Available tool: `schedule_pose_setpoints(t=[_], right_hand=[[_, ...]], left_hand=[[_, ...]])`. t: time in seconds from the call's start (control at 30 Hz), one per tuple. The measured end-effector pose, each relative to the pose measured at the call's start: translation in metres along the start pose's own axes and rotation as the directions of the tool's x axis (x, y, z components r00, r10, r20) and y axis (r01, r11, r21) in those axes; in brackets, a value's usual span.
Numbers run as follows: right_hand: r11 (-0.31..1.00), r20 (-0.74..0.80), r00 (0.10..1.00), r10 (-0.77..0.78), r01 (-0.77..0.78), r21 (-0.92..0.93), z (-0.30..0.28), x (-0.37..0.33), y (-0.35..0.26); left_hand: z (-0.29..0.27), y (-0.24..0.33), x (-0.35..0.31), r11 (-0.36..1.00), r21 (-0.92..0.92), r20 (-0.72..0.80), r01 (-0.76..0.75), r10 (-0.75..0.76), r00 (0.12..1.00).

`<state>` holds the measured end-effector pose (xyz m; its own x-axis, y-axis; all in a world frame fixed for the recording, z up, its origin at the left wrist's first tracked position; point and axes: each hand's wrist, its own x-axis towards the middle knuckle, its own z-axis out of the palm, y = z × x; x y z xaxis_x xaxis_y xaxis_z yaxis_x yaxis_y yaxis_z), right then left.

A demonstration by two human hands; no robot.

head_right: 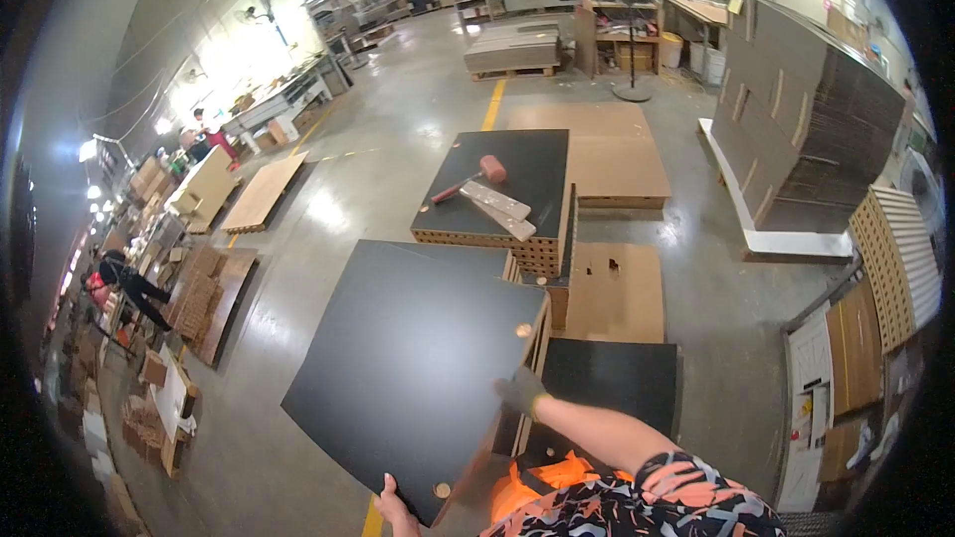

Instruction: The person positions two black boards and then uses a mallet to hammer a stack of pegboard panels together.

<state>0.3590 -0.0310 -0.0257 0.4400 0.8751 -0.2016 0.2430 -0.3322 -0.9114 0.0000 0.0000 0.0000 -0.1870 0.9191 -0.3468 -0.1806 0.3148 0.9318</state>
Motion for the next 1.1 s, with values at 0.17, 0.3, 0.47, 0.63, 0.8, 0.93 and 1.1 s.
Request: schedule_pose_setpoints(t=[0.17, 0.3, 0.47, 0.63, 0.8, 0.93, 1.1], right_hand=[[0.954, -0.212, 0.940, 0.268, -0.290, -0.079, -0.006, 0.059, 0.000], [0.909, -0.120, 0.911, 0.394, -0.405, -0.094, -0.012, 0.080, -0.042], [0.918, -0.038, 0.934, 0.354, -0.355, -0.177, -0.028, 0.101, -0.056], [0.907, -0.041, 0.918, 0.396, -0.397, -0.137, -0.044, 0.118, -0.054], [0.856, 0.029, 0.878, 0.477, -0.457, -0.243, -0.042, 0.130, -0.070], [0.882, 0.055, 0.921, 0.386, -0.350, -0.315, -0.051, 0.142, -0.057], [0.868, 0.059, 0.868, 0.493, -0.485, -0.107, -0.051, 0.166, -0.036]], left_hand=[[0.052, 0.017, 0.005, 0.984, 0.157, -0.162, 0.079, -0.053, 0.985], [0.058, 0.025, 0.021, 0.946, 0.281, -0.229, 0.163, -0.099, 0.968], [0.062, 0.009, 0.043, 0.923, 0.351, -0.222, 0.160, -0.084, 0.971], [0.079, -0.001, 0.038, 0.922, 0.363, -0.131, 0.134, -0.092, 0.987], [0.075, -0.002, 0.022, 0.963, 0.236, -0.191, 0.128, -0.083, 0.978], [0.094, 0.002, 0.013, 0.963, 0.269, -0.087, -0.008, 0.032, 0.996], [0.099, 0.003, 0.021, 0.912, 0.410, -0.109, 0.014, 0.034, 0.994]])
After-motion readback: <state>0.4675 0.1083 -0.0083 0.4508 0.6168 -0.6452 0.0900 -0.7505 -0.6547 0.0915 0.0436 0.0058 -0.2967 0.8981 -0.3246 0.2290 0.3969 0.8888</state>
